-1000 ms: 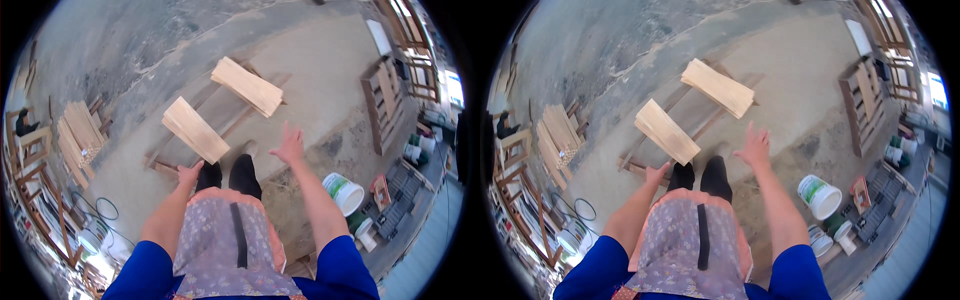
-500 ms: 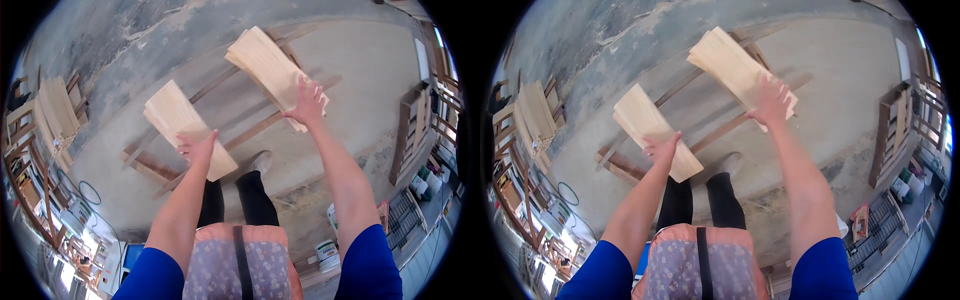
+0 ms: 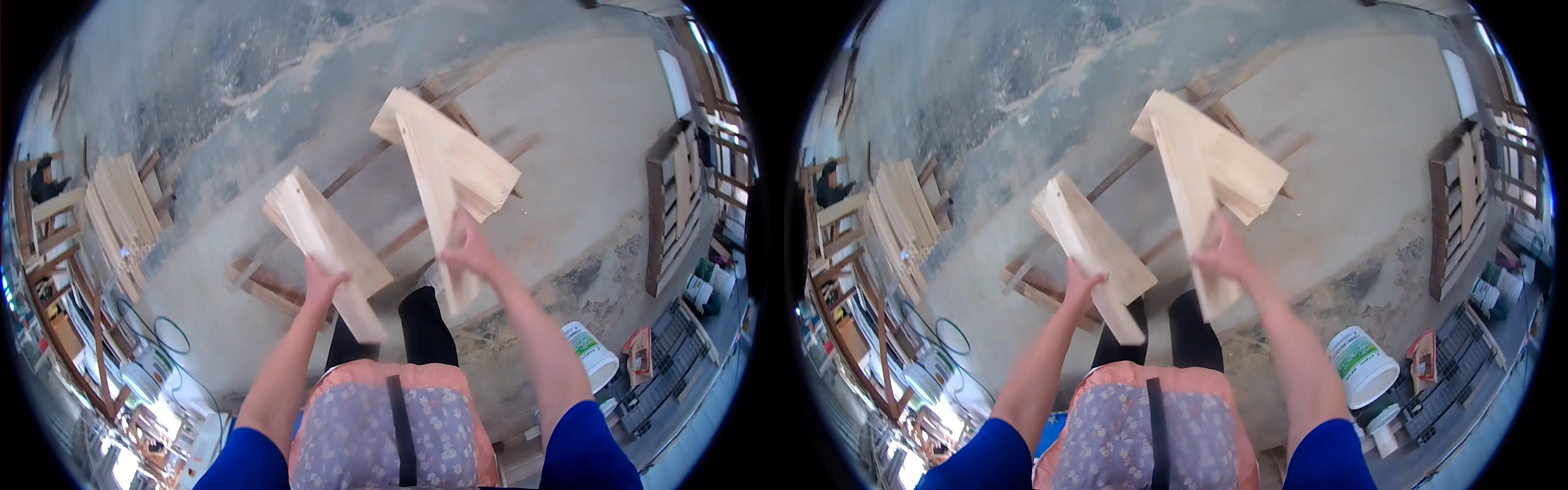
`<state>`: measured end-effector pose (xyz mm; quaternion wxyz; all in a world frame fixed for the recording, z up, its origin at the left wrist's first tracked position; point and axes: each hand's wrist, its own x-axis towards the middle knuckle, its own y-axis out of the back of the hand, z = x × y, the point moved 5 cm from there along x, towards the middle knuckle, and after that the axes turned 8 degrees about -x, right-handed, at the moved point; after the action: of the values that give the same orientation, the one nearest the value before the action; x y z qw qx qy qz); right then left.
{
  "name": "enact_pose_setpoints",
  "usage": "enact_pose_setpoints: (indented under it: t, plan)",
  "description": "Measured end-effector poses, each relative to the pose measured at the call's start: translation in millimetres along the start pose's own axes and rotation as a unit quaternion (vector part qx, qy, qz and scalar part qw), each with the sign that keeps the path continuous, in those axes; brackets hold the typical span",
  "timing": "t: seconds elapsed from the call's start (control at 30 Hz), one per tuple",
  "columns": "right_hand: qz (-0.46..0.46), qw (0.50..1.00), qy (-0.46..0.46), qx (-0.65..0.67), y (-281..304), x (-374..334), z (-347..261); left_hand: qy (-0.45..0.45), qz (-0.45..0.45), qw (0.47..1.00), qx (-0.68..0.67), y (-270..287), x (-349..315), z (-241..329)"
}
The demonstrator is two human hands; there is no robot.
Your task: The person prepares and machines wooden boards. They use a scraper by hand to clean the edges of boards, organize wood pieces by hand on a cart, and feed wooden planks into a specialized woodworking machine to process the ends.
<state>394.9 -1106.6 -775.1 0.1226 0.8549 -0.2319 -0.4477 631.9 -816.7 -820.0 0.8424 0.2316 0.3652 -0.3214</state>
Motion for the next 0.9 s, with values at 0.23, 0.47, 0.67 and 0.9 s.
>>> enact_pose_setpoints:
  t: [0.23, 0.47, 0.67, 0.9]
  plan:
    - [-0.150, 0.793, -0.044, 0.589, -29, -283, -75, 0.113, -0.344, 0.920, -0.153, -23, -198, 148]
    - [0.038, 0.818, 0.052, 0.571, -21, -459, -164, 0.071, -0.592, 0.802, -0.038, -94, -378, 234]
    - [0.217, 0.815, 0.093, 0.530, -43, -577, -194, 0.067, -0.676, 0.731, 0.066, -92, -505, 244]
    - [0.393, 0.776, 0.084, 0.486, -147, -721, -189, 0.015, -0.753, 0.645, 0.133, -46, -625, 155]
